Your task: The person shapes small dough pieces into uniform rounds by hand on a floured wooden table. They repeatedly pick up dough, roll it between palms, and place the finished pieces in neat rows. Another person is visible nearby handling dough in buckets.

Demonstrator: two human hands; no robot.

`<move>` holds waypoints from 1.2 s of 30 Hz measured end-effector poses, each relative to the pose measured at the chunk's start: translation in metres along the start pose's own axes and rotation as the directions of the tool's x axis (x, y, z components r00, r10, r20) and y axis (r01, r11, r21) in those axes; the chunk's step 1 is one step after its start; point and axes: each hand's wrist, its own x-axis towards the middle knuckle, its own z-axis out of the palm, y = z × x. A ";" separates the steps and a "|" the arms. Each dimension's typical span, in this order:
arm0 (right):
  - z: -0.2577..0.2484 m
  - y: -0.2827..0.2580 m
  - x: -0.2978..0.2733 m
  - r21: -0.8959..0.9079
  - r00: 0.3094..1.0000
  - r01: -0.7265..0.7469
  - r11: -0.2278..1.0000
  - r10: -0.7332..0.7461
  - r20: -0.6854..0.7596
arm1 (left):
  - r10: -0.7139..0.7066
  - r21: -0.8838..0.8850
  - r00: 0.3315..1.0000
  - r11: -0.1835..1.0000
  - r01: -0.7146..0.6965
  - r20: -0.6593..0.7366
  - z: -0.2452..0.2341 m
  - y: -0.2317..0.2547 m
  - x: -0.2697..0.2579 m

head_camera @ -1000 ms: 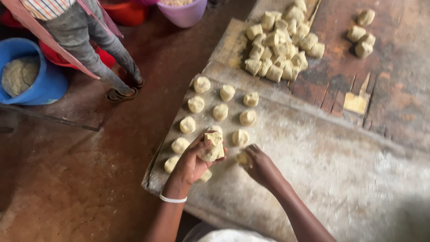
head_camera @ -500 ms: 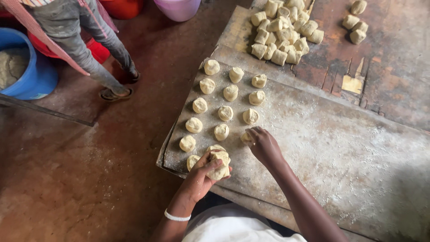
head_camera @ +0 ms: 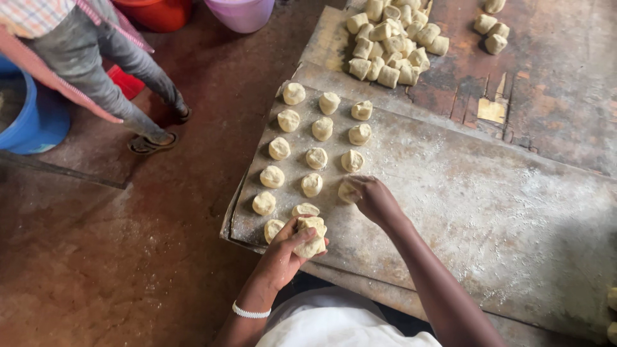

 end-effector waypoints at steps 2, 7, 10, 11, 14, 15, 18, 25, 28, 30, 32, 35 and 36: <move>-0.003 0.005 -0.001 0.029 1.000 0.029 0.999 -0.030 0.003 | -0.011 -0.010 1.000 1.000 0.011 -0.002 -0.001 -0.002 0.000; 0.029 0.014 -0.005 -0.221 0.975 0.133 0.966 -0.167 -0.145 | -0.041 -0.010 0.999 0.999 0.041 -0.033 -0.006 -0.001 0.000; 0.036 0.017 -0.007 -0.172 0.990 0.034 0.984 -0.057 -0.129 | -0.004 -0.001 1.000 1.000 0.003 -0.008 -0.007 -0.002 0.000; 0.030 0.016 -0.006 -0.140 0.992 0.046 0.989 -0.062 -0.109 | -0.012 -0.003 1.000 1.000 0.012 -0.005 -0.007 -0.001 0.001; 0.000 0.002 -0.016 -0.112 0.987 0.112 0.987 -0.123 -0.102 | -0.021 -0.053 1.000 0.998 0.022 0.023 -0.003 -0.002 0.003; -0.009 -0.007 -0.023 -0.148 0.976 0.148 0.978 -0.169 -0.137 | -0.018 -0.094 0.999 0.995 0.022 0.048 -0.002 -0.003 0.005; -0.025 -0.048 -0.054 0.239 0.999 -0.033 0.970 0.023 0.045 | 0.044 -0.166 0.998 0.986 -0.035 0.050 0.003 -0.011 0.011; 0.015 -0.102 -0.100 0.753 0.971 -0.137 0.644 0.236 -0.025 | 0.235 0.029 0.963 0.972 -0.233 -0.135 0.008 -0.049 0.023; 0.024 -0.083 -0.102 0.780 0.873 -0.416 0.467 0.445 0.199 | 0.269 0.087 0.956 0.962 -0.260 -0.119 -0.003 -0.052 0.029; 0.028 -0.065 -0.103 0.836 0.854 -0.423 0.349 0.463 0.239 | 0.270 0.123 0.952 0.959 -0.254 -0.144 -0.008 -0.058 0.031; 0.032 -0.050 -0.106 0.904 0.853 -0.384 0.190 0.448 0.268 | 0.271 0.109 0.950 0.961 -0.256 -0.156 -0.011 -0.063 0.030; 0.032 -0.034 -0.110 0.961 0.879 -0.271 -0.046 0.395 0.267 | 0.298 0.050 0.943 0.955 -0.294 -0.147 -0.010 -0.066 0.030; 0.032 -0.032 -0.113 0.964 0.882 -0.252 -0.083 0.389 0.265 | 0.318 0.053 0.937 0.948 -0.313 -0.145 -0.009 -0.066 0.028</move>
